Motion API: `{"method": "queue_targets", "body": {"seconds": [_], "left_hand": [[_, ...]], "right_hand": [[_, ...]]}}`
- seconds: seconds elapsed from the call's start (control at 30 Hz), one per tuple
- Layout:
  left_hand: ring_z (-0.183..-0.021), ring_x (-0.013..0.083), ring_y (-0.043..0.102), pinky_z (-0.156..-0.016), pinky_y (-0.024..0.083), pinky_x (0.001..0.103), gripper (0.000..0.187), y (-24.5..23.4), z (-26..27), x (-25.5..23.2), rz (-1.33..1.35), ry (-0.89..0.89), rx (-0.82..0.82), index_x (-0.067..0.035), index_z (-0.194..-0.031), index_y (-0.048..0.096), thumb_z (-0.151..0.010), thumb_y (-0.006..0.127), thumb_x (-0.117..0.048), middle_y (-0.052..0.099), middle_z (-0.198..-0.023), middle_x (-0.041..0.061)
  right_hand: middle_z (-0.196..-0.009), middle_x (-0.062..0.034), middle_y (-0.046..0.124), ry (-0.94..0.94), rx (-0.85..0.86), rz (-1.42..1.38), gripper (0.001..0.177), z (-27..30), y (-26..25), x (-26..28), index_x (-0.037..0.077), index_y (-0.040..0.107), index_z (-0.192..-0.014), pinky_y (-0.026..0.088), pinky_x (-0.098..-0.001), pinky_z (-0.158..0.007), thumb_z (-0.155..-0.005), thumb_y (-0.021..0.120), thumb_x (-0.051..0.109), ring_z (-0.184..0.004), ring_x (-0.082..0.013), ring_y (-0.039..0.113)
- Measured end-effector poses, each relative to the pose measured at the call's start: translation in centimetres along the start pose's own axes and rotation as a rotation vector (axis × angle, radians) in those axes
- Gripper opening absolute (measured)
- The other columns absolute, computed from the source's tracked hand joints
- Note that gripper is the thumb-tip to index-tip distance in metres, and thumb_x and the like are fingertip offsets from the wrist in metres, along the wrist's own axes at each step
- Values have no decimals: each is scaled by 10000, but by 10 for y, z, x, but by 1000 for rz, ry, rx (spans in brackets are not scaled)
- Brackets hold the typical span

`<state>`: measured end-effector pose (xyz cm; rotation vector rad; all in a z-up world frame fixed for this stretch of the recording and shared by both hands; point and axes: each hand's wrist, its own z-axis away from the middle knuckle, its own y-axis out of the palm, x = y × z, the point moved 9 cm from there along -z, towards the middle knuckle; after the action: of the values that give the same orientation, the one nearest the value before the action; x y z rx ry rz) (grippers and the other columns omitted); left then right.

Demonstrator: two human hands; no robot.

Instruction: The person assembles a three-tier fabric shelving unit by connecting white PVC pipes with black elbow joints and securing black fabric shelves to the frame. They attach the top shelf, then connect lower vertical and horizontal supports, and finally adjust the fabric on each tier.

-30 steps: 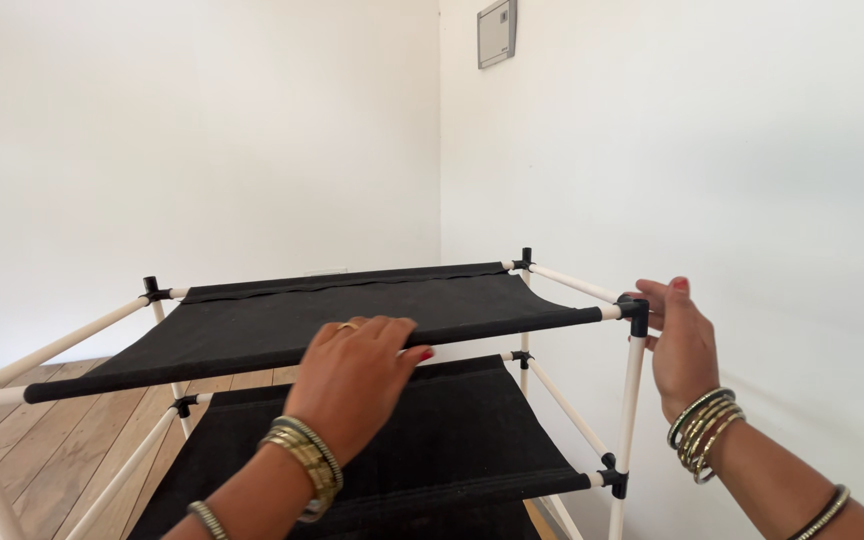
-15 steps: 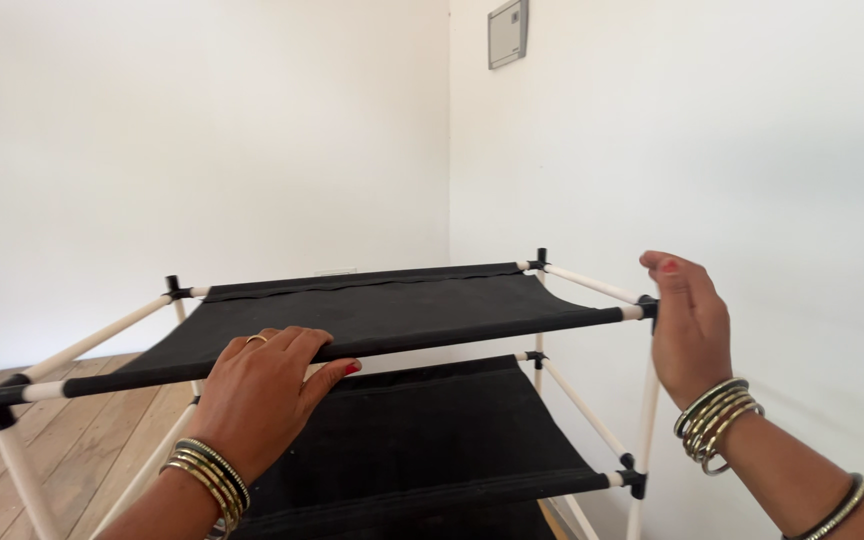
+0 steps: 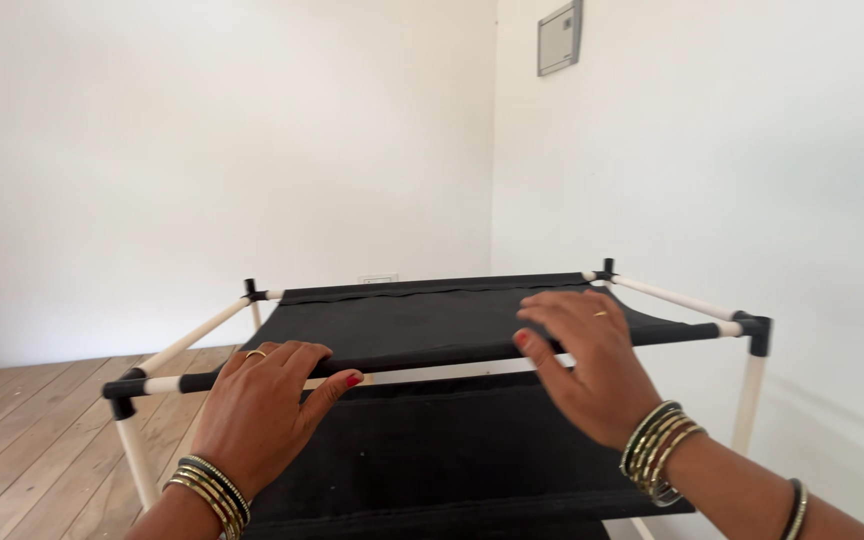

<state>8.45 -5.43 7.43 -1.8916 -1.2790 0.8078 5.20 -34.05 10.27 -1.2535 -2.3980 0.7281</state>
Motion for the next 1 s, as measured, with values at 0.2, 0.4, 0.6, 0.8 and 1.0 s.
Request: {"method": "queue_targets", "body": {"seconds": [0.2, 0.4, 0.6, 0.8, 1.0], "left_hand": [[-1037, 196, 673, -981, 456, 422, 633, -1, 6, 28, -2, -32, 28, -142, -1210, 689, -895, 463, -642, 742, -1110, 17], [-932, 193, 679, -908, 448, 425, 546, -6, 8, 30, 15, 20, -42, -130, -1131, 698, -901, 521, -593, 739, -1050, 15], [-828, 200, 646, -824, 447, 404, 459, -9, 9, 26, 46, 49, -91, -130, -997, 690, -913, 547, -558, 704, -908, 11], [-757, 214, 604, -811, 439, 401, 461, -11, 9, 26, 23, 62, -100, -130, -883, 658, -911, 555, -579, 651, -798, 15], [-624, 200, 577, -788, 446, 394, 448, -13, 8, 26, 82, 85, -185, -143, -772, 609, -905, 572, -569, 591, -670, 9]], "right_hand": [[-1194, -85, 722, -116, 118, 51, 427, -14, 39, 51, 96, 718, -1119, 256, -524, -1141, -950, 575, 460, -1282, -248, 559], [-1155, -89, 735, -183, 142, 10, 414, -25, 64, 90, 84, 706, -1127, 350, -470, -1062, -946, 606, 443, -1228, -259, 595], [-1013, -50, 764, -231, 76, -11, 335, -30, 78, 112, 83, 705, -1081, 470, -405, -889, -936, 651, 381, -992, -223, 697], [-809, 14, 726, -159, 92, 0, 256, -33, 83, 111, 102, 720, -1013, 458, -371, -724, -910, 671, 331, -693, -168, 620], [-761, 22, 711, -150, 55, 7, 234, -35, 83, 111, 101, 729, -973, 433, -366, -672, -900, 674, 317, -627, -169, 580]]}}
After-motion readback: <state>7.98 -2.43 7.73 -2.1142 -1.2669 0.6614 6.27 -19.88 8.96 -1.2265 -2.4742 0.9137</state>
